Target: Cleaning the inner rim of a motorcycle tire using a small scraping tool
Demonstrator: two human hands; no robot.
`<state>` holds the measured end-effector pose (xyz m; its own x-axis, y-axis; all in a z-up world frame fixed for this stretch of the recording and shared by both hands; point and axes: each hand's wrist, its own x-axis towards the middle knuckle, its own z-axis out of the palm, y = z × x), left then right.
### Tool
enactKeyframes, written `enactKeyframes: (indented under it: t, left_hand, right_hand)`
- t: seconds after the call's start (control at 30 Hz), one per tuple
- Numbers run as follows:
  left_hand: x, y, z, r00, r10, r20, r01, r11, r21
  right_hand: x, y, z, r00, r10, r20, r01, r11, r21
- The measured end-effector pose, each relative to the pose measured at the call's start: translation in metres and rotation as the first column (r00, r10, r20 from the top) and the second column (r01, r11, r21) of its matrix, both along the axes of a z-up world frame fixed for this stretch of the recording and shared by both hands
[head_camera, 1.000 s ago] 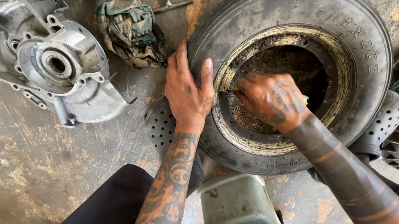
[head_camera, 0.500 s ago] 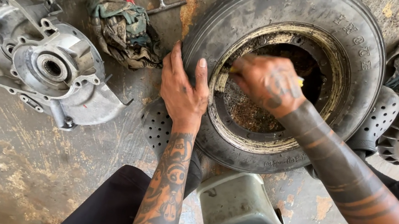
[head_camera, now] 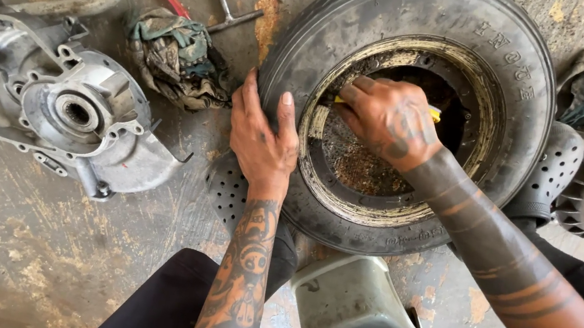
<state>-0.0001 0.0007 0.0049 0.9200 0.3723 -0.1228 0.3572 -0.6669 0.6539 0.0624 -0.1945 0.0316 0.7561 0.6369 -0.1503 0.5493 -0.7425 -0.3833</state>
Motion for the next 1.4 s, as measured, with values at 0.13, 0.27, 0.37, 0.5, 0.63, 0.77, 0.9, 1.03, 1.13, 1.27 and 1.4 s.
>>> enactKeyframes:
  t: [0.13,0.27,0.37,0.5,0.63,0.77,0.9,1.03,1.13,1.27,1.4]
  left_hand:
    - [0.000,0.000,0.002,1.000,-0.014,0.019,0.015,0.998,-0.055]
    - [0.000,-0.001,0.003,1.000,-0.013,0.019,0.013,1.000,-0.013]
    - [-0.003,-0.001,-0.004,0.999,-0.020,0.029,0.020,0.999,0.029]
    - [-0.002,-0.004,0.000,0.999,-0.003,0.048,0.000,0.998,0.062]
    - [-0.001,-0.006,0.007,0.996,0.008,0.091,-0.009,1.000,0.008]
    - [-0.003,-0.004,0.004,0.997,-0.012,0.075,0.007,0.998,0.060]
    - [-0.001,-0.006,0.007,0.998,-0.006,0.058,0.003,0.999,0.053]
    - [-0.006,-0.003,-0.004,0.999,-0.027,0.045,0.023,0.995,0.094]
    - [-0.001,-0.005,-0.007,0.996,-0.026,0.090,0.019,0.997,0.075]
    - [-0.009,0.000,-0.013,0.999,0.004,0.048,-0.007,0.998,0.061]
    - [-0.006,-0.002,-0.007,1.000,0.018,0.020,-0.019,0.998,0.061]
  right_hand:
    - [-0.021,0.014,-0.002,0.993,0.116,-0.033,-0.117,0.993,-0.020]
    - [-0.012,-0.012,-0.044,0.986,-0.015,-0.165,0.055,0.970,0.238]
    - [-0.013,-0.021,-0.024,0.992,-0.019,-0.123,0.041,0.982,0.182]
    - [0.010,-0.084,-0.019,0.846,-0.520,-0.118,0.520,0.854,-0.036]
    - [-0.017,-0.061,0.022,0.754,-0.579,-0.310,0.632,0.768,0.105]
    - [-0.039,-0.016,0.013,0.847,-0.274,-0.455,0.416,0.874,0.249]
    - [-0.018,-0.023,-0.007,0.769,-0.431,-0.473,0.564,0.805,0.183]
    - [-0.012,-0.070,-0.014,0.679,-0.656,-0.331,0.699,0.715,0.017]
    - [-0.022,-0.067,0.007,0.637,-0.767,-0.071,0.764,0.641,-0.070]
    - [-0.048,-0.021,-0.028,0.665,-0.737,0.124,0.744,0.667,-0.027]
    - [-0.055,0.007,0.003,0.824,-0.556,-0.110,0.567,0.809,0.153]
